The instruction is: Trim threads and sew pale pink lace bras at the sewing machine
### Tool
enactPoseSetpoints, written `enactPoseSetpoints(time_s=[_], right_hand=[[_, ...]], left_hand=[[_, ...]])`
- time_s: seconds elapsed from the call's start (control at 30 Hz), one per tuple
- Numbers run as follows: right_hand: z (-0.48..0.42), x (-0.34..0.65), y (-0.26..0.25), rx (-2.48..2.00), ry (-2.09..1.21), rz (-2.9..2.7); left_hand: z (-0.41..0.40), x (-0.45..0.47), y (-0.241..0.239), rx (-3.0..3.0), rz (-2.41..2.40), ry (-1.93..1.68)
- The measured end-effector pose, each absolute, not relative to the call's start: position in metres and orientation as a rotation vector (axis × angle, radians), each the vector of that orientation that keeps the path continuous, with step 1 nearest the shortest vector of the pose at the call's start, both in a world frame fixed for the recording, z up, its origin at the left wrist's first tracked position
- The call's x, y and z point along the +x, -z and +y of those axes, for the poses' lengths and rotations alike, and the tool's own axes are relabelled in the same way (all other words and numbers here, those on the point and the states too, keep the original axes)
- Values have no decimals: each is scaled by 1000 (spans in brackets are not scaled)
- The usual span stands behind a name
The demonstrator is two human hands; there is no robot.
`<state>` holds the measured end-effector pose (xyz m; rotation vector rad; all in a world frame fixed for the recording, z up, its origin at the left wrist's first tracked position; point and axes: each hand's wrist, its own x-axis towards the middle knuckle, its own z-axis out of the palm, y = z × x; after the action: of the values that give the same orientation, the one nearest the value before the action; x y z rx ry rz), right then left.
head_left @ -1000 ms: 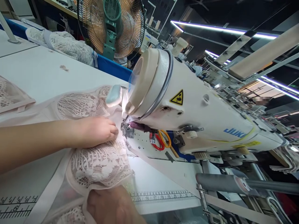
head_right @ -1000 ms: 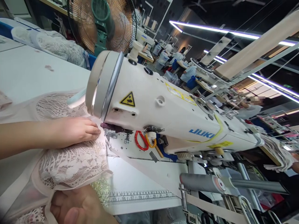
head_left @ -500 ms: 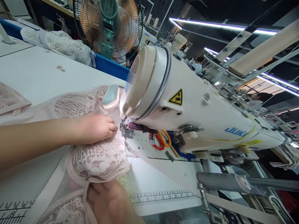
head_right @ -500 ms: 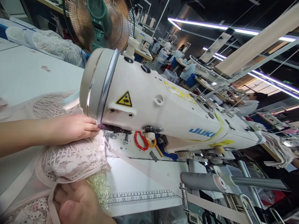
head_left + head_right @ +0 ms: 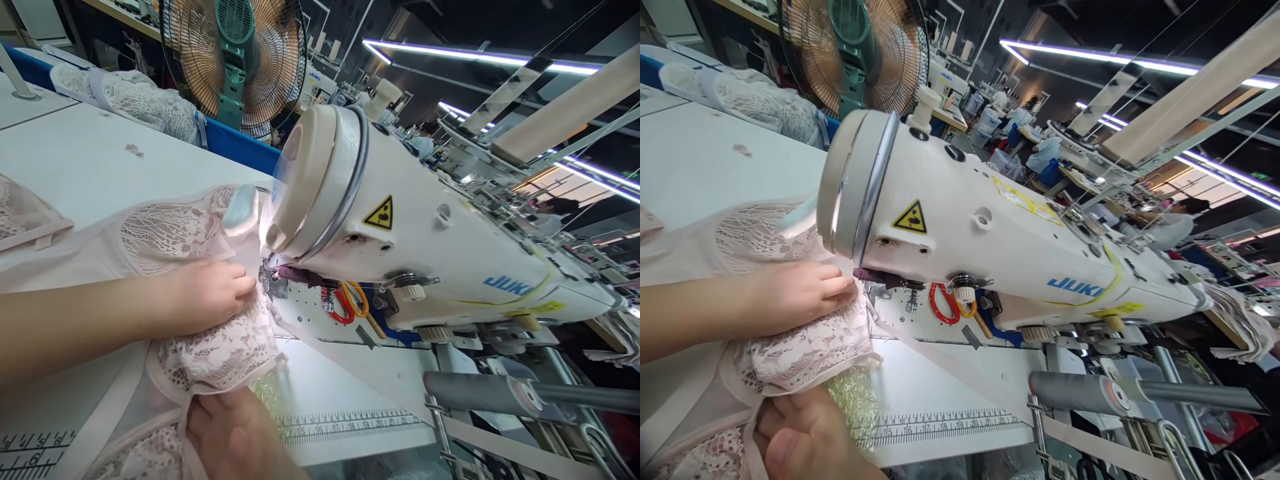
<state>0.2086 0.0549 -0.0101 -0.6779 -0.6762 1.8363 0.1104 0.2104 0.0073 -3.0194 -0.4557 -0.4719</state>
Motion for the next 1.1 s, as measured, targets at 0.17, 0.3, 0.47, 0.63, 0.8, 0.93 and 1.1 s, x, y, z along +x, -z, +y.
enactPoseSetpoints(time_s=[0.17,0.3,0.47,0.63,0.8,0.93,1.1], right_hand=[[60,205,12,-740,-1773,-741],[60,205,18,-750,-1744,-782],[59,205,35,-757,-1710,-844],[70,195,32,-808,-1640,-939],[70,191,9,-725,-1566,-876],[45,227,-7,-1076,-1580,-1300],[44,294,-14,-1351,-775,-1898]], left_hand=[[213,115,-8,-2848,-447,429],[216,114,-5,-2786,-304,301],[216,114,-6,-2890,-535,4],[218,119,-17,-2925,-698,-133],[213,116,-36,-2926,-827,-268],[214,103,-37,-2927,-723,-252],[200,94,-27,-3061,-556,-37]])
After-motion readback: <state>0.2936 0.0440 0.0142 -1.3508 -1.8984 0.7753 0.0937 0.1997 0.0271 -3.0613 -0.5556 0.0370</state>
